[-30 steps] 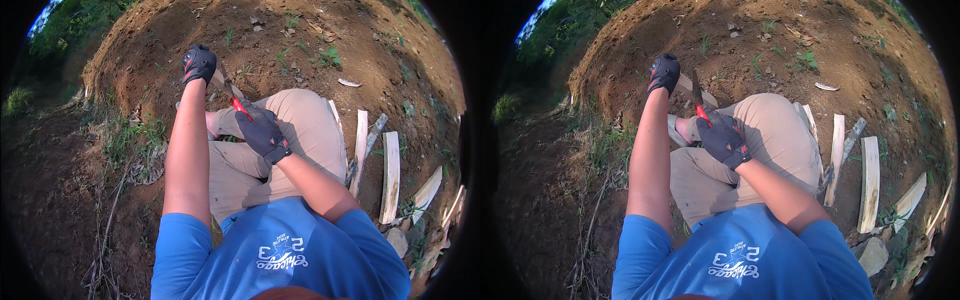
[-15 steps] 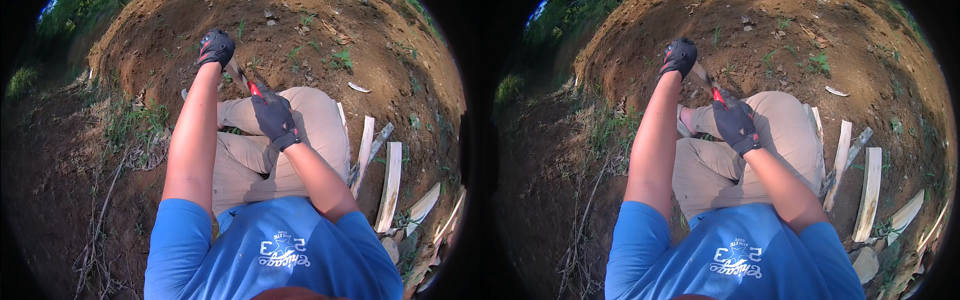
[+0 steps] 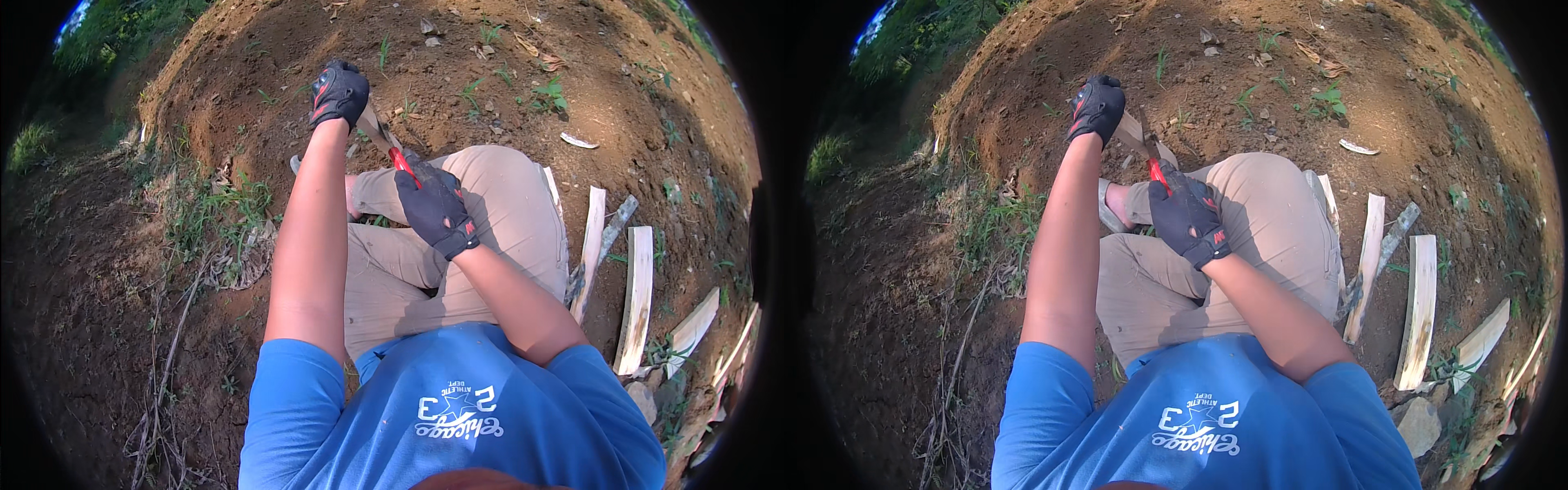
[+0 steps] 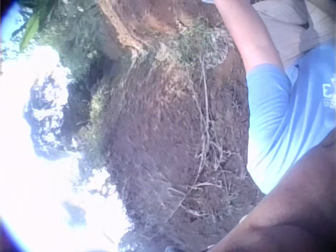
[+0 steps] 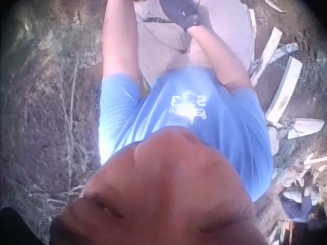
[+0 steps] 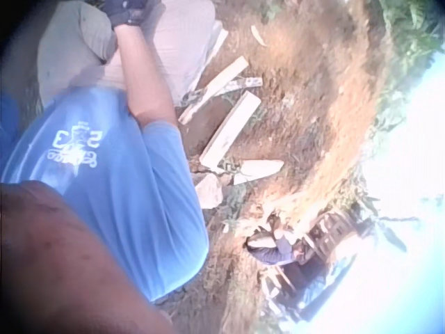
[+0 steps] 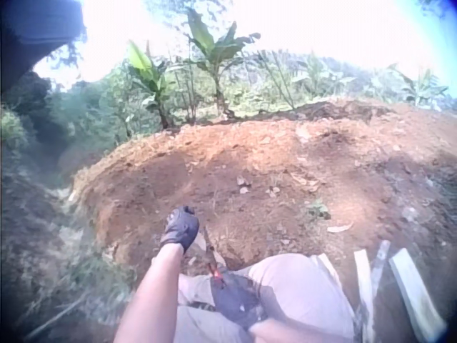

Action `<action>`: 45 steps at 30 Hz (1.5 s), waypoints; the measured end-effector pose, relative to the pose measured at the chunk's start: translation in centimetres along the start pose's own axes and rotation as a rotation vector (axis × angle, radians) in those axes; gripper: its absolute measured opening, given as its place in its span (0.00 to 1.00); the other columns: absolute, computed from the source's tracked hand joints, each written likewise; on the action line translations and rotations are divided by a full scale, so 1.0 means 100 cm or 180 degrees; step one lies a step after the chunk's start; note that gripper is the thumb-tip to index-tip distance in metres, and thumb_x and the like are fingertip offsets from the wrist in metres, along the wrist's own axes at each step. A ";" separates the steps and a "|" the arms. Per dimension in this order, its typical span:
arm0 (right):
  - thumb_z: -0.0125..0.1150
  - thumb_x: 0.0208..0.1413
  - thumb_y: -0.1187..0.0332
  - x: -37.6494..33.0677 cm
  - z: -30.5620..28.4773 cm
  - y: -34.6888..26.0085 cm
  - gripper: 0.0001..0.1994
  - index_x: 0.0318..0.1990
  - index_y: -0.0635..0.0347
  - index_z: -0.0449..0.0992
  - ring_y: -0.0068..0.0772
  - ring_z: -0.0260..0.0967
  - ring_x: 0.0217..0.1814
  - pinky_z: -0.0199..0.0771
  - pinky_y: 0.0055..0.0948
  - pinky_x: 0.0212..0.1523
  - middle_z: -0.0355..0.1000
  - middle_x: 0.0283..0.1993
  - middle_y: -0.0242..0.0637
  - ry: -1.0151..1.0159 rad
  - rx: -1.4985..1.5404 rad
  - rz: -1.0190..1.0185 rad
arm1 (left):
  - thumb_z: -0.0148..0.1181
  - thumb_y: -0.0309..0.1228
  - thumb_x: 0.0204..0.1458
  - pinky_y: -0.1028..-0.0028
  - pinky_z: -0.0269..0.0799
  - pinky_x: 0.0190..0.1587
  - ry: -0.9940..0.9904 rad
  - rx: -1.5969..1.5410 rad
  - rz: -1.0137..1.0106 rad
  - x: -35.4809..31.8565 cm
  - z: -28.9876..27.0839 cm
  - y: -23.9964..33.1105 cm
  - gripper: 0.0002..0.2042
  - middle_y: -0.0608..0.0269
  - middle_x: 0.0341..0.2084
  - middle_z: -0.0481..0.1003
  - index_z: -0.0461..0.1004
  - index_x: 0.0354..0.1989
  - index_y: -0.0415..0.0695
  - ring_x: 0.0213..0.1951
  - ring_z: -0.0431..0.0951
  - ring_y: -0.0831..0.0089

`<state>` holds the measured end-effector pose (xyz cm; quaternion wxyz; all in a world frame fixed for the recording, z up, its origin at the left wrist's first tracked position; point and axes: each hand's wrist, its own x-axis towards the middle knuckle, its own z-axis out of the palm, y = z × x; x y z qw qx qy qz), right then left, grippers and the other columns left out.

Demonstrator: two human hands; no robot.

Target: The person uses a handsaw and a small knife to shape and whittle several pieces of wood while sitting on the ground. They pick up wood planks, saw them to length, and then refine the edges and surfaces by hand.

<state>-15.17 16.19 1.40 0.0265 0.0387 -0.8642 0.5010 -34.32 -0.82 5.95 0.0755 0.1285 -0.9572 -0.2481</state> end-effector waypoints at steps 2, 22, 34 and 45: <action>0.56 0.69 0.55 0.016 0.008 -0.007 0.25 0.66 0.61 0.77 0.57 0.81 0.54 0.79 0.46 0.57 0.81 0.53 0.60 -0.0268 -0.0292 0.0343 | 0.59 0.33 0.54 0.53 0.77 0.59 0.0003 0.0007 0.0027 0.003 0.002 0.000 0.16 0.42 0.49 0.83 0.85 0.48 0.45 0.55 0.83 0.44; 0.50 0.68 0.54 0.032 0.026 0.017 0.19 0.52 0.59 0.79 0.64 0.79 0.46 0.77 0.56 0.48 0.81 0.43 0.57 -0.0186 -0.0124 0.0020 | 0.57 0.33 0.54 0.54 0.78 0.57 0.0008 -0.0041 0.0062 -0.001 -0.002 0.002 0.16 0.40 0.46 0.84 0.86 0.46 0.43 0.53 0.84 0.44; 0.52 0.67 0.56 0.023 0.019 0.004 0.20 0.54 0.61 0.80 0.66 0.78 0.50 0.76 0.57 0.53 0.81 0.46 0.59 -0.0245 -0.0072 0.0332 | 0.58 0.34 0.55 0.54 0.78 0.57 0.0046 0.0146 -0.0203 -0.005 -0.003 0.002 0.16 0.40 0.47 0.84 0.85 0.48 0.43 0.53 0.84 0.45; 0.50 0.66 0.57 0.016 0.038 0.016 0.26 0.66 0.62 0.75 0.66 0.78 0.48 0.77 0.57 0.50 0.80 0.44 0.62 -0.0276 -0.0092 0.0335 | 0.58 0.33 0.54 0.55 0.78 0.59 -0.0022 0.0183 -0.0331 -0.003 -0.004 0.000 0.16 0.45 0.48 0.85 0.87 0.46 0.47 0.54 0.84 0.47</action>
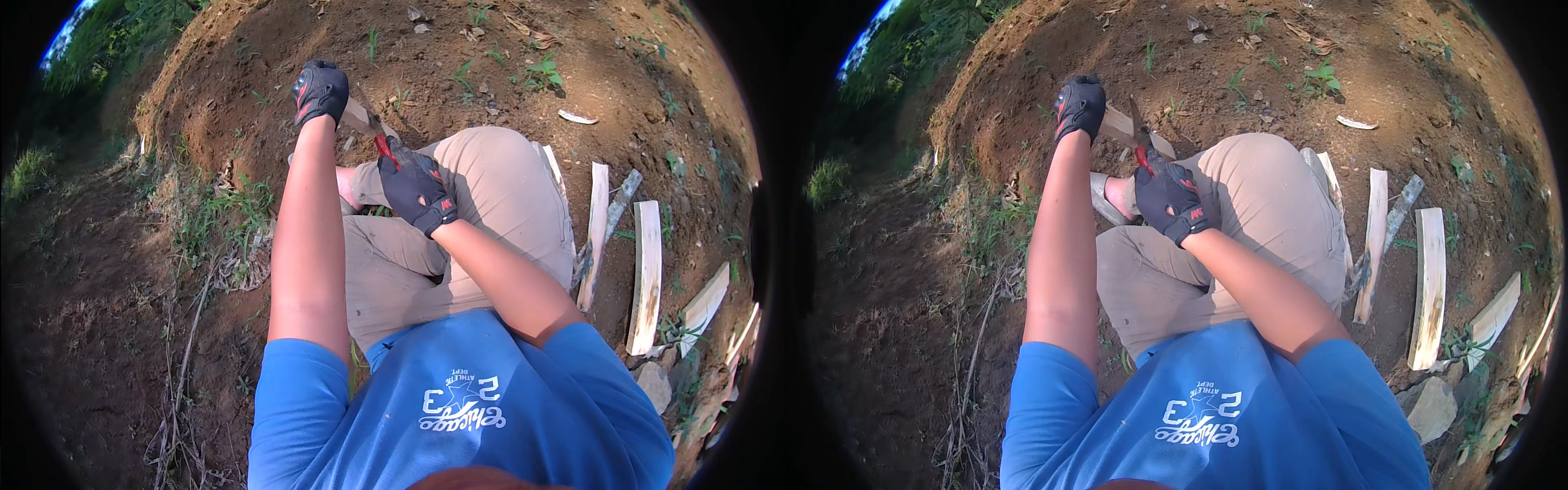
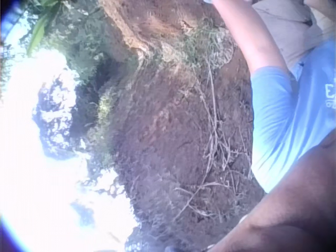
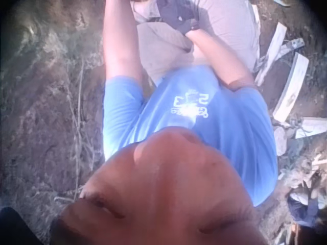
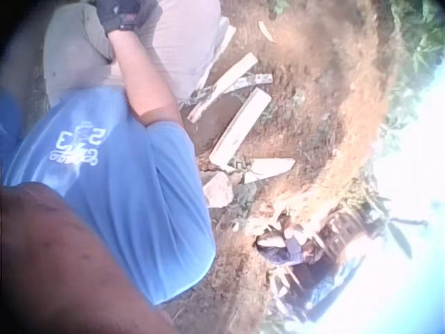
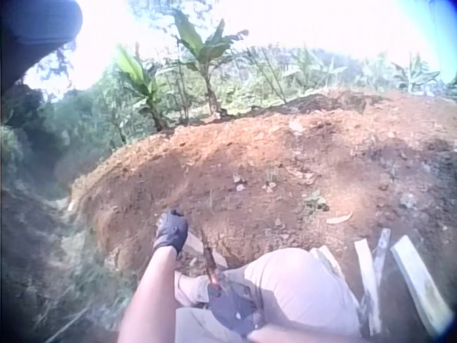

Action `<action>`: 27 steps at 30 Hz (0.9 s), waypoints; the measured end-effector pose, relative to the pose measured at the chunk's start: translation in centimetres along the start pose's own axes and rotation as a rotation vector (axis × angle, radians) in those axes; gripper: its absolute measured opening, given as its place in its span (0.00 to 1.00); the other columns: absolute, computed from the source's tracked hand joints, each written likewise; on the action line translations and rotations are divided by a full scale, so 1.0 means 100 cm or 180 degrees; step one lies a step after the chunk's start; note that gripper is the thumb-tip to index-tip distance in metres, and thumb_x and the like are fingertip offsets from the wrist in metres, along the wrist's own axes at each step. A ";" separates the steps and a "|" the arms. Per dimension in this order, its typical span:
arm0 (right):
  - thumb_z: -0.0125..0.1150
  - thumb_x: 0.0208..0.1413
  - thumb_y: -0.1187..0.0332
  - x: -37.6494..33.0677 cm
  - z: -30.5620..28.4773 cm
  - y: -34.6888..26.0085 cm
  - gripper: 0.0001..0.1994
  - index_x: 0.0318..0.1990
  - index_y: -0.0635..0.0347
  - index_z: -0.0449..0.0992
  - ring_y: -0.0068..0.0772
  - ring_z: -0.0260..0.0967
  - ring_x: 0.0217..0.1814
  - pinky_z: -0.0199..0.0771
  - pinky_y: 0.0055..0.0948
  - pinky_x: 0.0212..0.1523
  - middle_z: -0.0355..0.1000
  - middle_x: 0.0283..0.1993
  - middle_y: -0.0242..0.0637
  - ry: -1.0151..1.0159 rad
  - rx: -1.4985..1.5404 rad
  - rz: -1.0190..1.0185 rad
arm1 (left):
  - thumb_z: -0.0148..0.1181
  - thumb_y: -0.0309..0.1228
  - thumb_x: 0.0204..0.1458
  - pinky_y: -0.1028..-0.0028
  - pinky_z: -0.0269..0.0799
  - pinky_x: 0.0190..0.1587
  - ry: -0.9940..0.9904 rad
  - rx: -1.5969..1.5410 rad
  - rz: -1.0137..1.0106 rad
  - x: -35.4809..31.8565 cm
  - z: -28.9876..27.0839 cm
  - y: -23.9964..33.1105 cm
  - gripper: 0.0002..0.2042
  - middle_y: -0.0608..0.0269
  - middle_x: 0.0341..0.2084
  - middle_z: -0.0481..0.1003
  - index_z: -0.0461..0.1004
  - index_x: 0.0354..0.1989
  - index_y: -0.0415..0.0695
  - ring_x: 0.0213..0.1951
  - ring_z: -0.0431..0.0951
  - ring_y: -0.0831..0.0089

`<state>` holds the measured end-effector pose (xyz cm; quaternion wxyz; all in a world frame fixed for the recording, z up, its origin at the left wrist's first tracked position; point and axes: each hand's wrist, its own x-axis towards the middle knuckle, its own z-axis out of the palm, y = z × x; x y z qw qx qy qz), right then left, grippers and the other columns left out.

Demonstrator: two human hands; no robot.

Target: The person uses a handsaw and a small knife to shape and whittle several pieces of wood while sitting on the ground. They pick up wood planks, saw them to length, and then refine the edges and surfaces by hand.

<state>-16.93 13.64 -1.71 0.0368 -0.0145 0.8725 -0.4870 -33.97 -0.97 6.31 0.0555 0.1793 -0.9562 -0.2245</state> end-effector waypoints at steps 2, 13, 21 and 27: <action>0.50 0.66 0.56 -0.039 -0.009 -0.005 0.26 0.64 0.62 0.76 0.66 0.78 0.45 0.78 0.57 0.48 0.80 0.42 0.60 0.0209 0.0043 -0.0233 | 0.57 0.34 0.55 0.55 0.78 0.59 0.0119 -0.0031 -0.0020 -0.001 -0.008 -0.009 0.16 0.44 0.48 0.84 0.87 0.47 0.46 0.54 0.84 0.46; 0.51 0.65 0.56 -0.038 -0.014 -0.014 0.25 0.64 0.60 0.77 0.66 0.79 0.50 0.77 0.57 0.52 0.80 0.48 0.61 0.0047 0.0004 -0.0190 | 0.56 0.33 0.56 0.52 0.79 0.55 0.0288 -0.0061 -0.0078 0.006 -0.007 -0.016 0.14 0.42 0.45 0.84 0.85 0.46 0.44 0.51 0.84 0.43; 0.55 0.63 0.57 0.044 0.014 0.012 0.19 0.50 0.63 0.79 0.67 0.79 0.40 0.77 0.58 0.42 0.79 0.36 0.61 0.0307 0.0209 -0.0435 | 0.58 0.31 0.53 0.55 0.78 0.57 0.0306 -0.0181 0.0270 -0.022 0.017 -0.004 0.16 0.42 0.46 0.84 0.84 0.49 0.44 0.53 0.84 0.45; 0.55 0.62 0.59 -0.019 0.000 -0.004 0.23 0.57 0.67 0.78 0.66 0.80 0.42 0.78 0.58 0.44 0.80 0.39 0.62 0.0230 -0.0018 -0.0389 | 0.58 0.31 0.54 0.54 0.78 0.59 0.0123 -0.0242 -0.0112 0.002 0.012 -0.021 0.16 0.41 0.48 0.84 0.84 0.49 0.44 0.55 0.83 0.46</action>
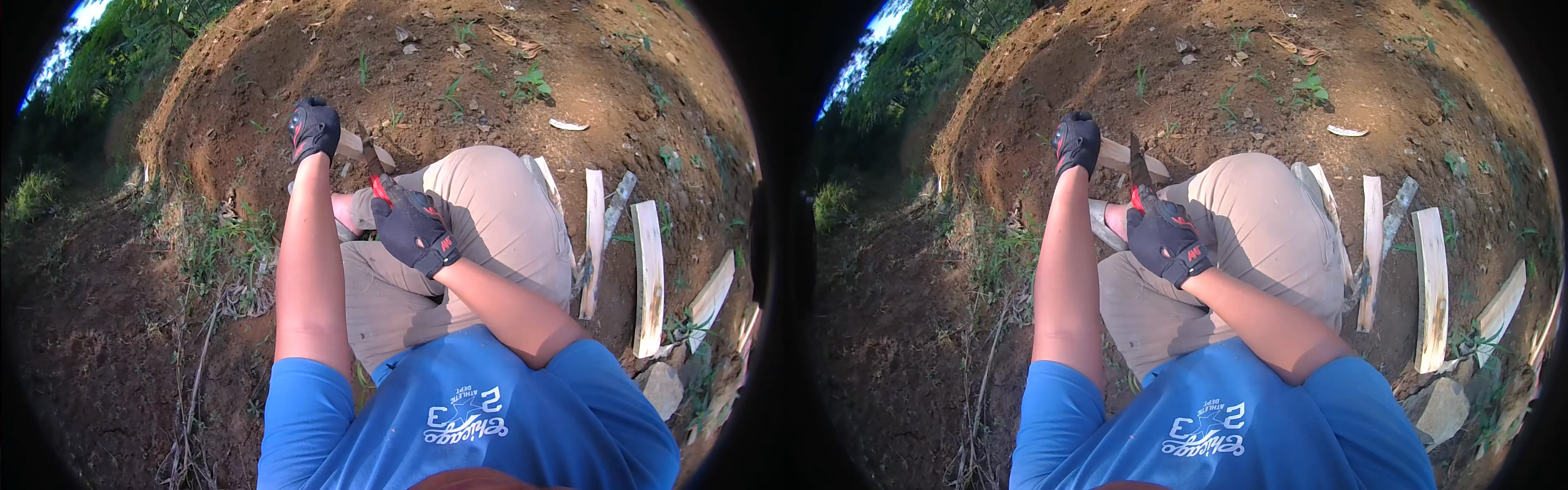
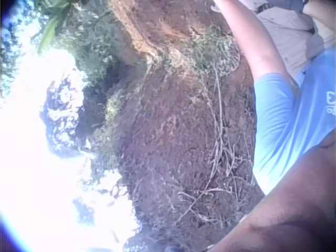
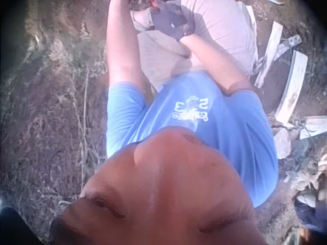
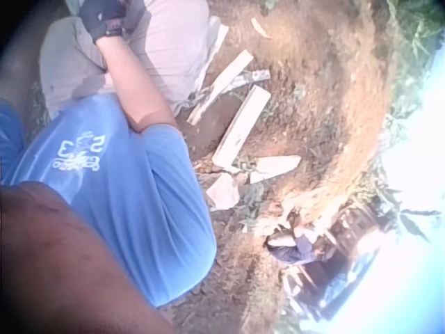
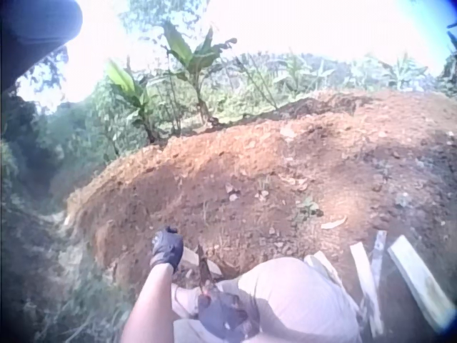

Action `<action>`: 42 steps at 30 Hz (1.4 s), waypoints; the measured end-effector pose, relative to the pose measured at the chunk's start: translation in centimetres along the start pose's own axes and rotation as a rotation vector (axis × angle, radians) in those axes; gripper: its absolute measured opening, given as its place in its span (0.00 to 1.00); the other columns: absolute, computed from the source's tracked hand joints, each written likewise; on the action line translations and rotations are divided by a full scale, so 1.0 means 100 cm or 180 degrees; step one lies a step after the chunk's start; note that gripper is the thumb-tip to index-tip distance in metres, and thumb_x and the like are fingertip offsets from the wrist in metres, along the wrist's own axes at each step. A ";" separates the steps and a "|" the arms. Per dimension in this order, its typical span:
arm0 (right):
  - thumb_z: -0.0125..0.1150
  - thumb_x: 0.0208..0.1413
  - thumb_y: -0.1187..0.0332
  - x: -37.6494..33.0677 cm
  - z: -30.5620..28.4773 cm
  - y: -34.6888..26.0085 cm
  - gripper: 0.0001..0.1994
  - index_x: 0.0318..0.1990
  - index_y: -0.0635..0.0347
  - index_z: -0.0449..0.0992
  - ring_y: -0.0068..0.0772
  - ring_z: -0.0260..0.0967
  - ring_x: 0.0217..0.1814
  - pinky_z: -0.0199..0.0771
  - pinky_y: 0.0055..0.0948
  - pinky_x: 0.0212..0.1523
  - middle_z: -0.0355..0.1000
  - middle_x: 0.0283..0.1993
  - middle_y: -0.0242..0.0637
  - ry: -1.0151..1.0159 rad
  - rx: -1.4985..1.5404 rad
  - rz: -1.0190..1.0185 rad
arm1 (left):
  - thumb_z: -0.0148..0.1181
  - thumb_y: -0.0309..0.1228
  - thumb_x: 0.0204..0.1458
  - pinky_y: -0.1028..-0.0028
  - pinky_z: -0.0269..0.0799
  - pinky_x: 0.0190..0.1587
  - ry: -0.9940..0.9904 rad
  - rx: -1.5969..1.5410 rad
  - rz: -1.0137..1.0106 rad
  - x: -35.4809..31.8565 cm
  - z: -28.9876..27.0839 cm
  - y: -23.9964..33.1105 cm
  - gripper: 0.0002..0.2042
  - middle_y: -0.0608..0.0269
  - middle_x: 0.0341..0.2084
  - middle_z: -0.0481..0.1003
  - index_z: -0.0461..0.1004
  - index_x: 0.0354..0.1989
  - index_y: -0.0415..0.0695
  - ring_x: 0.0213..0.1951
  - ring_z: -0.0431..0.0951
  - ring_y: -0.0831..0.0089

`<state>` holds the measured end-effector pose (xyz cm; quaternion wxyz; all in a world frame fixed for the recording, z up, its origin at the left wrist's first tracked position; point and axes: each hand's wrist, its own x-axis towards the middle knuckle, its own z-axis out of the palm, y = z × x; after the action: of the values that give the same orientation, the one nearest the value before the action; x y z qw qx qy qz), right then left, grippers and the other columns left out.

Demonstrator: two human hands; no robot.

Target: The person uses a handsaw and a small knife to shape and whittle several pieces of wood while sitting on the ground. They pick up wood planks, saw them to length, and then refine the edges and surfaces by hand.

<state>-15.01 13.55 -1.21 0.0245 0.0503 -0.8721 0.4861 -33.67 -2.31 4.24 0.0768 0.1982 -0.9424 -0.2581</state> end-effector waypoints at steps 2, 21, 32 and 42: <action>0.55 0.61 0.59 0.015 0.000 -0.003 0.22 0.54 0.68 0.79 0.66 0.80 0.42 0.78 0.57 0.44 0.80 0.39 0.62 -0.0163 -0.0075 0.0238 | 0.58 0.31 0.54 0.55 0.77 0.59 0.0041 -0.0022 0.0041 -0.002 0.005 0.004 0.16 0.41 0.48 0.84 0.83 0.50 0.44 0.55 0.83 0.46; 0.58 0.69 0.59 -0.022 -0.188 -0.002 0.24 0.67 0.61 0.76 0.56 0.78 0.63 0.75 0.44 0.64 0.78 0.63 0.55 0.0422 0.0240 0.0305 | 0.69 0.52 0.53 0.54 0.74 0.62 0.0263 0.0556 0.0039 -0.028 -0.023 -0.067 0.30 0.42 0.53 0.83 0.81 0.58 0.43 0.58 0.81 0.45; 0.60 0.68 0.63 -0.138 -0.275 0.138 0.26 0.73 0.49 0.71 0.57 0.80 0.55 0.79 0.48 0.57 0.79 0.60 0.52 0.0182 -0.2386 0.0715 | 0.71 0.41 0.58 0.69 0.75 0.50 0.0959 -0.1989 -0.0790 -0.145 -0.061 -0.215 0.18 0.62 0.41 0.83 0.83 0.50 0.41 0.42 0.80 0.74; 0.65 0.62 0.59 -0.170 -0.255 0.189 0.22 0.62 0.53 0.80 0.55 0.81 0.49 0.80 0.51 0.55 0.82 0.46 0.49 -0.0552 -0.3167 0.1353 | 0.66 0.29 0.65 0.72 0.74 0.56 0.0871 -0.4068 -0.0519 -0.230 -0.092 -0.151 0.12 0.65 0.47 0.79 0.78 0.54 0.39 0.49 0.78 0.76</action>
<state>-0.40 46.16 -5.29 -0.1254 -0.1047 -0.9866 0.0033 -5.47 -8.92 3.34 0.2787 0.2154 -0.5673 -0.7444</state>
